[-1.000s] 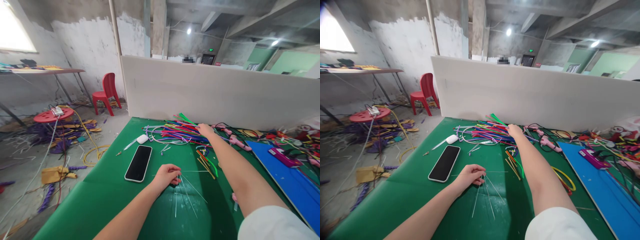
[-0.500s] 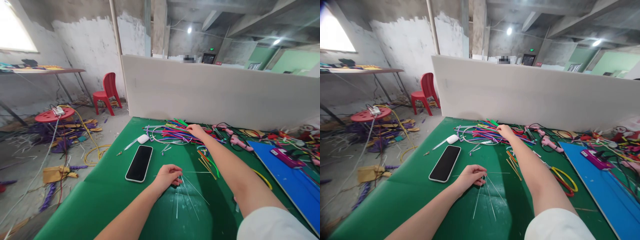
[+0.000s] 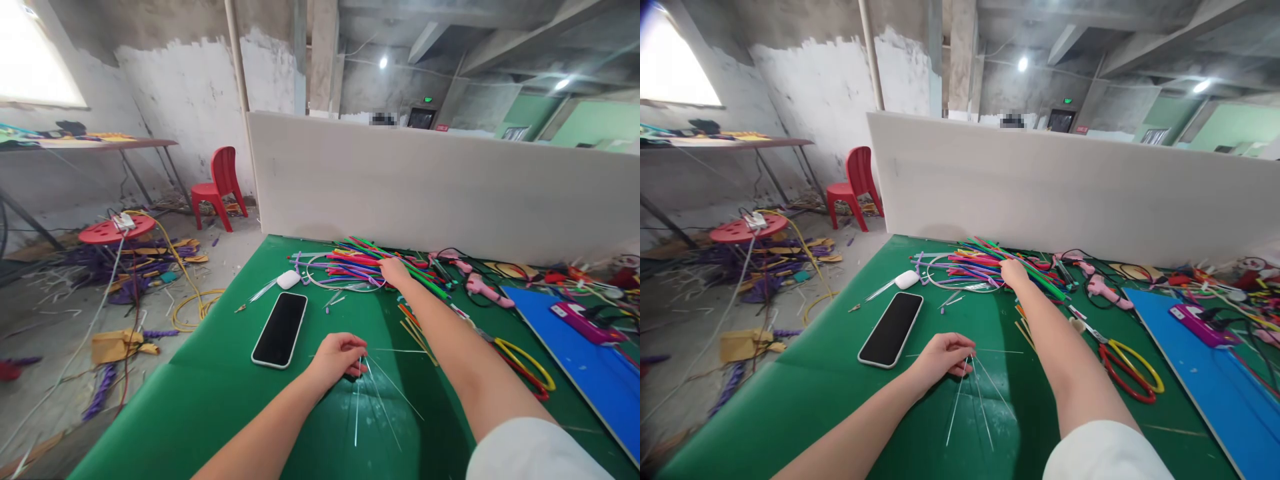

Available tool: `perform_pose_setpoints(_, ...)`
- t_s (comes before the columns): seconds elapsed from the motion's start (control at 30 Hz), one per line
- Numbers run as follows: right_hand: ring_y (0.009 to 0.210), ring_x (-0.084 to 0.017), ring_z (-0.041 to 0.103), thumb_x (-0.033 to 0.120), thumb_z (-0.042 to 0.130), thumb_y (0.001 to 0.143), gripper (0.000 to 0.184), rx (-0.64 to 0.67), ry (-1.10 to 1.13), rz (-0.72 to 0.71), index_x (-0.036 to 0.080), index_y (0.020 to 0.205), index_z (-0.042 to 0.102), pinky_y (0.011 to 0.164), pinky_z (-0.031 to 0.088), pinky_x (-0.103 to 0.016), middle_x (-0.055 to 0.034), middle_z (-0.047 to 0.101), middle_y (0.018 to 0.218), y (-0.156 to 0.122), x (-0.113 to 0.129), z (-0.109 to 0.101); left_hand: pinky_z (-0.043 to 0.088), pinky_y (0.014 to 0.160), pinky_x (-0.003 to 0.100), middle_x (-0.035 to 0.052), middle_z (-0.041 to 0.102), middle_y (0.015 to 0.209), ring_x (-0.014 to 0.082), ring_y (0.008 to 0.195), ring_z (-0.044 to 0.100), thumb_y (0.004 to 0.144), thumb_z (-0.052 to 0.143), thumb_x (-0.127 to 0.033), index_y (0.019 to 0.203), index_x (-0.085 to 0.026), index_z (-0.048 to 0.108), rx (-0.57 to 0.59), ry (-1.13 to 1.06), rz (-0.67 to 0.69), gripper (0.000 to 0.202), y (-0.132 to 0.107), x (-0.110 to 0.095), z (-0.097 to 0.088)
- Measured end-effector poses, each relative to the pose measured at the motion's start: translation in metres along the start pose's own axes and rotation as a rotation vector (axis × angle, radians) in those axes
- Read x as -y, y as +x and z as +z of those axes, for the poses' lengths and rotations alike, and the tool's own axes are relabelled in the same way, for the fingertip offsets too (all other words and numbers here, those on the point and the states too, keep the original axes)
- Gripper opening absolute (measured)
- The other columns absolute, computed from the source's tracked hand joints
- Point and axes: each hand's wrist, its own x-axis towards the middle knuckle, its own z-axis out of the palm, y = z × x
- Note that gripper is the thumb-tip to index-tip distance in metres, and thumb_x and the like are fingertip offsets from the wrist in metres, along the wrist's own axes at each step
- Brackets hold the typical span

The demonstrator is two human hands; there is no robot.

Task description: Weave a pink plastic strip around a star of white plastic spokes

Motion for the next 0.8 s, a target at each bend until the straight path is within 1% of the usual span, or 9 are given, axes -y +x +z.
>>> perform_pose_setpoints(0.17, 0.096, -0.018, 0.055, 0.030, 0.048, 0.088, 0.028, -0.021, -0.033, -0.025, 0.018, 0.112, 0.052, 0.081, 0.048, -0.039, -0.0079, 0.053, 0.115, 0.007, 0.004, 0.006, 0.047, 0.044, 0.014, 0.0015, 0.063, 0.067, 0.0086, 0.053, 0.063, 0.075, 0.060, -0.013, 0.081, -0.011, 0.060, 0.002, 0.002, -0.004, 0.007, 0.000, 0.000, 0.000)
perform_pose_setpoints(0.33, 0.096, -0.018, 0.055, 0.031, 0.049, 0.087, 0.028, -0.011, -0.066, -0.033, 0.018, 0.112, 0.052, 0.081, 0.048, -0.039, -0.0079, 0.053, 0.115, 0.016, 0.001, 0.010, 0.047, 0.045, 0.014, 0.0028, 0.065, 0.070, 0.0090, 0.053, 0.063, 0.073, 0.062, -0.016, 0.081, -0.011, 0.060, 0.007, -0.004, -0.007, 0.010, 0.002, 0.001, 0.000)
perform_pose_setpoints(0.43, 0.096, -0.018, 0.055, 0.031, 0.049, 0.087, 0.029, -0.005, -0.084, -0.026, 0.017, 0.113, 0.051, 0.081, 0.048, -0.039, -0.0080, 0.053, 0.115, 0.021, -0.002, 0.012, 0.047, 0.045, 0.015, 0.0026, 0.064, 0.068, 0.0096, 0.054, 0.063, 0.073, 0.062, -0.016, 0.081, -0.010, 0.060, 0.005, -0.003, -0.012, 0.010, 0.003, 0.001, 0.000)
perform_pose_setpoints(0.63, 0.097, -0.019, 0.055, 0.032, 0.050, 0.087, 0.031, 0.025, -0.106, -0.011, 0.016, 0.114, 0.050, 0.081, 0.048, -0.040, -0.0081, 0.053, 0.115, 0.027, -0.011, 0.010, 0.047, 0.046, 0.016, 0.0039, 0.065, 0.073, 0.0096, 0.054, 0.063, 0.068, 0.067, -0.022, 0.082, -0.010, 0.060, 0.016, -0.019, -0.003, 0.019, 0.005, 0.003, 0.000)
perform_pose_setpoints(0.8, 0.097, -0.019, 0.055, 0.031, 0.050, 0.087, 0.030, 0.034, -0.107, 0.030, 0.016, 0.113, 0.051, 0.081, 0.047, -0.040, -0.0081, 0.053, 0.115, 0.031, -0.010, 0.011, 0.047, 0.046, 0.016, 0.0030, 0.065, 0.071, 0.0092, 0.053, 0.062, 0.067, 0.068, -0.022, 0.080, -0.010, 0.060, 0.018, -0.024, 0.003, 0.020, 0.004, 0.003, -0.001)
